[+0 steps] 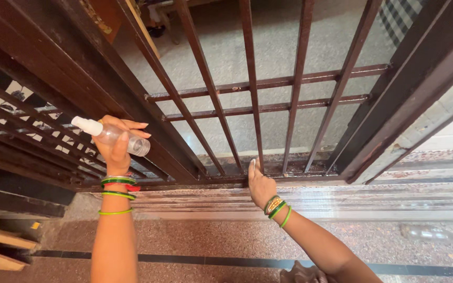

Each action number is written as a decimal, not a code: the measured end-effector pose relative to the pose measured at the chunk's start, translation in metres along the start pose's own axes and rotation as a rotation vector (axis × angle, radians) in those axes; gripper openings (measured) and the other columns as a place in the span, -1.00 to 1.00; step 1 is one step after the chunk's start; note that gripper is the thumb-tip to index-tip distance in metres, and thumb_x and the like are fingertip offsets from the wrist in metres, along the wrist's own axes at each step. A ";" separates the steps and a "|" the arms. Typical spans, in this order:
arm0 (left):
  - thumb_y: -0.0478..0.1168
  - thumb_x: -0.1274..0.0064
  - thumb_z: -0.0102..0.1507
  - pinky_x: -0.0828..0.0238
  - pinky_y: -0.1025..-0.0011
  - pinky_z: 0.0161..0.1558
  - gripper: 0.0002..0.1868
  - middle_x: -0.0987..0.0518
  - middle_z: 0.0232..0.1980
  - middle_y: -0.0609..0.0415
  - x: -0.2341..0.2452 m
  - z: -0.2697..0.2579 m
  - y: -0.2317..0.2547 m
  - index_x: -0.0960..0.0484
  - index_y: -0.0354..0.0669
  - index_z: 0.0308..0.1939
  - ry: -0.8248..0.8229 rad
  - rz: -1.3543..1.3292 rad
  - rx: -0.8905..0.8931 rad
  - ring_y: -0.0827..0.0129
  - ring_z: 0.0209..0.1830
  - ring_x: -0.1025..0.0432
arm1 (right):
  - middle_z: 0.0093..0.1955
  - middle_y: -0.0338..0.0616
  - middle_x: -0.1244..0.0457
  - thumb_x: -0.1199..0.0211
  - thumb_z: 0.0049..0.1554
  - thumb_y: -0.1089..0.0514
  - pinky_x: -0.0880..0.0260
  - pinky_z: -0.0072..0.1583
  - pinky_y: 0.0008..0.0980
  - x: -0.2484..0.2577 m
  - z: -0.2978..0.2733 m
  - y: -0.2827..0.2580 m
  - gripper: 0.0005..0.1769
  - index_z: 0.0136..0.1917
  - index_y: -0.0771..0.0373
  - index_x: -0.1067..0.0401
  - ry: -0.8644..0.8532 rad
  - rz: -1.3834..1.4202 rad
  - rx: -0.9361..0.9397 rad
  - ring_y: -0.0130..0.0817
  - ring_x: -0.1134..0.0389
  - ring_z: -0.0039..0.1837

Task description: The person sprays a clear liquid onto a metal security grille and wipes it with a white cloth. They repeatedly spray and wipe the same lower section of the grille throughout the clip.

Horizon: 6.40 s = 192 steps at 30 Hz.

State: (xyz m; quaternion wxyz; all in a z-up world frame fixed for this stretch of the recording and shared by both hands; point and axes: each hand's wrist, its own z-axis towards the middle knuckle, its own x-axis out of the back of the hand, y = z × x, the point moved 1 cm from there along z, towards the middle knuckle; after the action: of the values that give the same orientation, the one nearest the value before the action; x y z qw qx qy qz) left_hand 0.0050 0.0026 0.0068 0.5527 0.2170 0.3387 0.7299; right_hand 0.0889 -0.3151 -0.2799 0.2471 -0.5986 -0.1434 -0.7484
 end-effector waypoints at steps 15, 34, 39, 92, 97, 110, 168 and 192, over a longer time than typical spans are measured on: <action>-0.20 -0.13 0.30 -0.69 0.14 -0.13 -0.71 -0.58 -0.12 -0.30 0.004 0.003 -0.005 -0.37 -0.30 -0.11 -0.056 -0.054 -0.008 0.04 -0.13 -0.60 | 0.68 0.24 0.25 -0.13 0.07 0.30 -0.31 -0.41 -0.35 0.046 -0.029 -0.072 -0.05 0.62 0.43 0.23 -0.286 0.191 0.085 -0.35 -0.34 -0.40; -0.20 -0.13 0.27 -0.65 0.30 -0.16 -0.72 -0.67 -0.13 -0.25 0.003 0.005 -0.006 -0.44 -0.36 -0.16 -0.086 -0.035 -0.003 0.23 -0.29 -0.61 | 0.65 0.15 0.18 -0.13 -0.02 0.29 -0.41 -0.34 -0.25 -0.008 0.010 -0.078 -0.04 0.60 0.44 0.11 0.034 0.004 -0.080 -0.18 -0.42 -0.29; -0.22 -0.14 0.28 -0.67 0.31 -0.15 -0.74 -0.66 -0.15 -0.22 0.000 0.005 -0.003 -0.42 -0.34 -0.17 -0.097 -0.075 -0.045 0.24 -0.19 -0.62 | 0.71 0.12 0.26 -0.12 0.09 0.33 -0.39 -0.39 -0.31 0.019 -0.022 -0.095 -0.08 0.64 0.35 0.18 -0.188 -0.031 -0.138 -0.29 -0.38 -0.39; -0.22 -0.13 0.26 -0.62 0.37 -0.17 -0.74 -0.68 -0.09 -0.30 0.003 0.006 0.000 -0.41 -0.35 -0.21 -0.124 -0.030 -0.074 0.29 -0.30 -0.61 | 0.74 -0.11 0.27 -0.03 0.02 0.37 -0.45 -0.28 -0.10 0.042 -0.027 -0.110 -0.06 0.62 0.25 0.19 -0.159 0.204 -0.224 -0.03 -0.45 -0.27; -0.17 -0.14 0.27 -0.65 0.36 -0.17 -0.72 -0.68 -0.12 -0.30 0.004 0.003 -0.002 -0.42 -0.32 -0.21 -0.120 -0.034 -0.075 0.27 -0.25 -0.63 | 0.67 0.00 0.14 -0.10 -0.03 0.34 -0.46 -0.25 -0.06 0.007 0.013 -0.098 -0.07 0.59 0.29 0.08 0.091 0.220 -0.166 0.03 -0.46 -0.14; -0.17 -0.14 0.28 -0.63 0.34 -0.17 -0.70 -0.67 -0.13 -0.29 0.004 0.004 -0.003 -0.41 -0.34 -0.17 -0.124 -0.036 -0.084 0.21 -0.26 -0.63 | 0.63 0.13 0.08 -0.31 -0.01 0.21 -0.49 0.09 -0.09 0.017 0.037 -0.093 -0.16 0.49 0.31 -0.08 -0.300 0.148 -0.213 0.05 -0.43 0.17; -0.10 -0.25 0.13 -0.20 0.35 0.02 -0.52 -0.39 0.02 -0.04 -0.140 -0.091 0.070 -0.48 -0.11 0.07 -0.013 -0.061 0.108 0.37 -0.12 -0.27 | 0.10 0.27 -0.35 0.04 0.37 0.30 -0.40 0.14 -0.06 0.224 0.030 -0.012 -0.60 0.46 0.30 -0.21 0.732 0.802 -0.036 0.20 -0.42 0.14; -0.31 -0.09 0.23 -0.20 0.56 -0.17 -0.69 -0.45 -0.07 0.15 -0.153 -0.035 0.018 -0.48 -0.33 0.04 0.066 -0.042 0.074 0.57 -0.26 -0.24 | 0.41 0.16 -0.25 0.19 0.43 0.26 -0.22 0.45 -0.21 0.196 0.002 0.041 -0.58 0.48 0.41 -0.23 0.914 1.110 -0.119 -0.09 -0.28 0.45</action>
State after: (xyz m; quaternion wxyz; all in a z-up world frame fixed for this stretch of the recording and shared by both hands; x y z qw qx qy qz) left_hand 0.0141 -0.1554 0.0056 0.5482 0.2059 0.3878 0.7118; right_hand 0.0815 -0.3873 -0.0933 0.5932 -0.2228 0.3406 -0.6946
